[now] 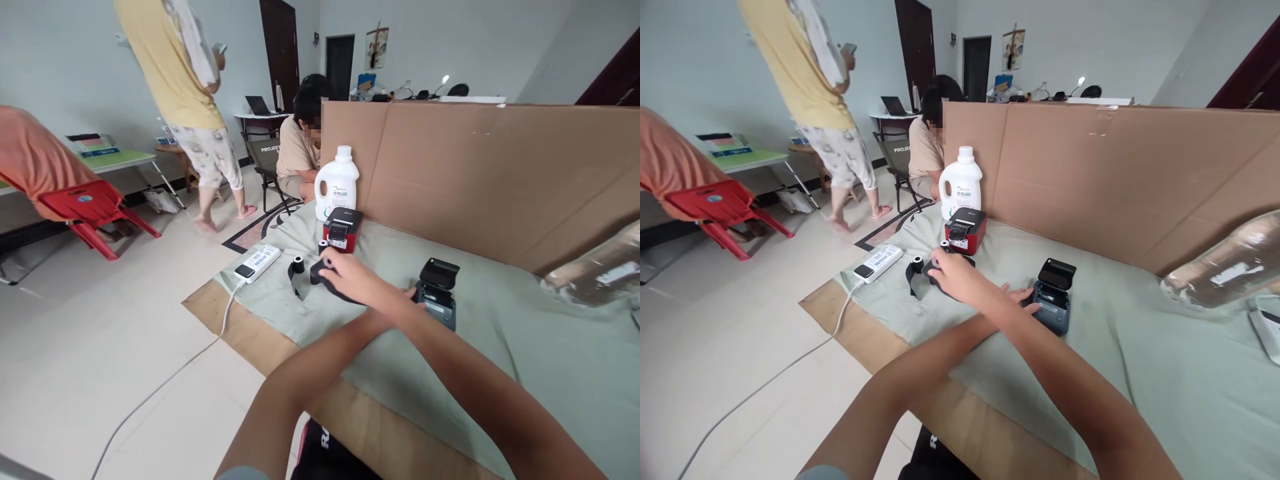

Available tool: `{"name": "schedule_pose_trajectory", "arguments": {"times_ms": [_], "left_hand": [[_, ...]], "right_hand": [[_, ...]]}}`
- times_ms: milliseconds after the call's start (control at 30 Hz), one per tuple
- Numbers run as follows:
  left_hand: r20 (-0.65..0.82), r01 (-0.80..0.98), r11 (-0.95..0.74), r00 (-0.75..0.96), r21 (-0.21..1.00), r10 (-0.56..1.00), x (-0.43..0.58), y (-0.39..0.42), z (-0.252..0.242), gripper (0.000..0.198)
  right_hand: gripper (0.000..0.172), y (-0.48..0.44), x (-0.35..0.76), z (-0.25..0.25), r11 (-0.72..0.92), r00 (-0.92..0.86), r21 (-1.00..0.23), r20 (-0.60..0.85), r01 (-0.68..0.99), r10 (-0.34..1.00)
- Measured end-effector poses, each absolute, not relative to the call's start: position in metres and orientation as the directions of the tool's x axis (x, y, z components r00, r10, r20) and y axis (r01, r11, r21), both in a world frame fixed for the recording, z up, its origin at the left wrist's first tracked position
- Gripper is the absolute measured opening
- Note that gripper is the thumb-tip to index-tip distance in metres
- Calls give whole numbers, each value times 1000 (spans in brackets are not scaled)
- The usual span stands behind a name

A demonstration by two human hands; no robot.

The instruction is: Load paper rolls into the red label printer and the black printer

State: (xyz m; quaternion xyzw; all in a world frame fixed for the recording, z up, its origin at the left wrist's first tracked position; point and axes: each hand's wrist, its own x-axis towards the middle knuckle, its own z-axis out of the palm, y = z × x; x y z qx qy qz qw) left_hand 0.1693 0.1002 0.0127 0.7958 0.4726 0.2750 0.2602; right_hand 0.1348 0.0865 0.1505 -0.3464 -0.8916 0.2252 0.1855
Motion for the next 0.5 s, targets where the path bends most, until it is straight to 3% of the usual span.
{"name": "schedule_pose_trajectory", "arguments": {"times_ms": [100, 267, 400, 500], "left_hand": [[49, 626, -413, 513, 661, 857, 168, 104, 16, 70], [65, 610, -453, 549, 650, 834, 165, 103, 22, 73], [3, 602, -412, 563, 683, 827, 168, 107, 11, 75], [48, 549, -400, 545, 734, 837, 170, 109, -3, 74]], "right_hand": [[24, 80, 97, 124, 696, -744, -358, 2, 623, 668], [27, 77, 73, 98, 664, -704, -238, -177, 709, 688], [36, 100, 85, 114, 601, -628, -258, -29, 756, 777], [35, 132, 95, 133, 512, -511, -259, 76, 819, 856]]}}
